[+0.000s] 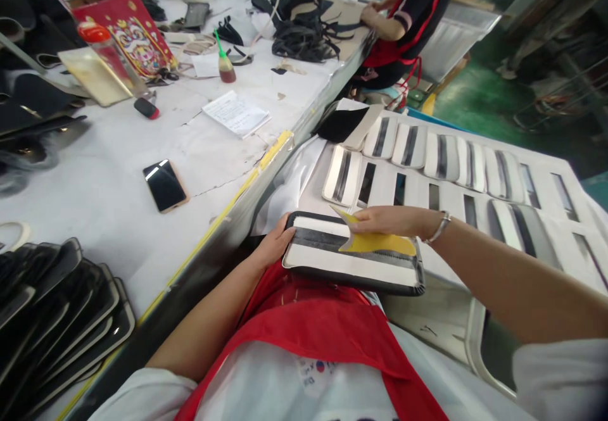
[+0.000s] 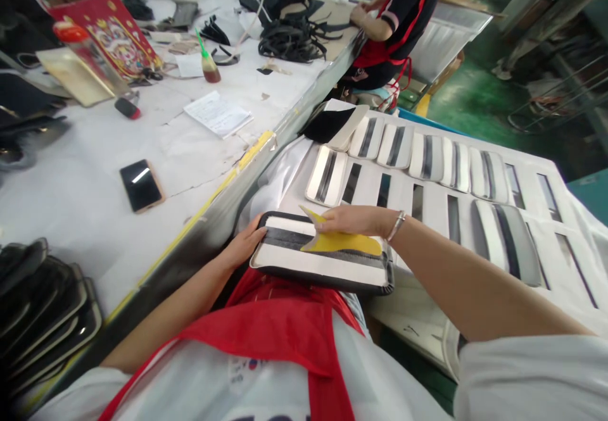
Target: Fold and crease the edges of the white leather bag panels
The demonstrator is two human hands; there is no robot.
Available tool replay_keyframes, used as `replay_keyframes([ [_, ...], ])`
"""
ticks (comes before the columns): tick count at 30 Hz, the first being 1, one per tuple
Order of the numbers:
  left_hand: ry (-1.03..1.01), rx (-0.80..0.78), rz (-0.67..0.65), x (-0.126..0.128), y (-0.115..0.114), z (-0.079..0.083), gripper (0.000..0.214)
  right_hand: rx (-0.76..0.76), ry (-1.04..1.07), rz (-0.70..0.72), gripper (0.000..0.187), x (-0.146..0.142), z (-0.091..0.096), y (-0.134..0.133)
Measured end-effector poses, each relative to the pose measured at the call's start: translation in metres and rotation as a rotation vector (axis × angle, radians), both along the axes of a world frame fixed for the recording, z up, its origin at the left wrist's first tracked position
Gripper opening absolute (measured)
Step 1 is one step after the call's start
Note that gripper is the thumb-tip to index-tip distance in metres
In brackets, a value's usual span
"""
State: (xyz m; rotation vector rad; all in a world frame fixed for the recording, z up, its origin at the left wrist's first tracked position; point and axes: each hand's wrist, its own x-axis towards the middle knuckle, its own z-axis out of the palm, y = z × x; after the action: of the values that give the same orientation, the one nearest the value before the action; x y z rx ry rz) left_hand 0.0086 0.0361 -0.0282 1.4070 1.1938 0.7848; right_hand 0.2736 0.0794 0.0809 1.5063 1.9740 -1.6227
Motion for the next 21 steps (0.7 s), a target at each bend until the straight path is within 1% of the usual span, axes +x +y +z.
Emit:
replay_keyframes([
  [2,-0.005,0.024,-0.049,-0.004,0.0,0.0,0.049,-0.232,0.177,-0.11,0.044,0.001,0.003,-0.024],
  [3,-0.024,0.017,-0.066,-0.007,-0.001,0.0,0.049,-0.31,0.266,-0.163,0.044,-0.002,0.002,-0.037],
  [5,-0.085,-0.029,-0.067,-0.013,-0.007,-0.003,0.05,-0.388,0.412,-0.317,0.042,-0.012,-0.003,-0.065],
  [6,-0.128,-0.065,-0.045,-0.016,-0.012,-0.005,0.051,-0.411,0.451,-0.385,0.04,-0.018,-0.006,-0.079],
  [8,-0.207,-0.136,0.053,-0.022,-0.026,-0.009,0.054,-0.445,0.451,-0.479,0.036,-0.028,-0.014,-0.102],
  [9,-0.23,-0.163,0.116,-0.025,-0.034,-0.012,0.055,-0.457,0.423,-0.499,0.035,-0.032,-0.018,-0.111],
  [11,-0.231,-0.193,0.232,-0.029,-0.049,-0.016,0.052,-0.45,0.333,-0.493,0.036,-0.037,-0.027,-0.124],
  [13,-0.182,-0.194,0.282,-0.032,-0.06,-0.016,0.045,-0.396,0.261,-0.466,0.038,-0.039,-0.036,-0.132],
  [15,-0.09,-0.173,0.233,-0.033,-0.066,-0.011,0.045,-0.334,0.234,-0.443,0.039,-0.041,-0.04,-0.136],
  [17,0.066,-0.138,0.117,-0.033,-0.066,0.0,0.048,-0.293,0.265,-0.413,0.039,-0.044,-0.037,-0.136],
  [19,0.252,-0.098,0.0,-0.032,-0.063,0.013,0.047,-0.253,0.306,-0.368,0.038,-0.048,-0.028,-0.131],
  [21,0.402,-0.069,-0.092,-0.029,-0.058,0.025,0.042,-0.17,0.297,-0.34,0.036,-0.051,-0.017,-0.121],
])
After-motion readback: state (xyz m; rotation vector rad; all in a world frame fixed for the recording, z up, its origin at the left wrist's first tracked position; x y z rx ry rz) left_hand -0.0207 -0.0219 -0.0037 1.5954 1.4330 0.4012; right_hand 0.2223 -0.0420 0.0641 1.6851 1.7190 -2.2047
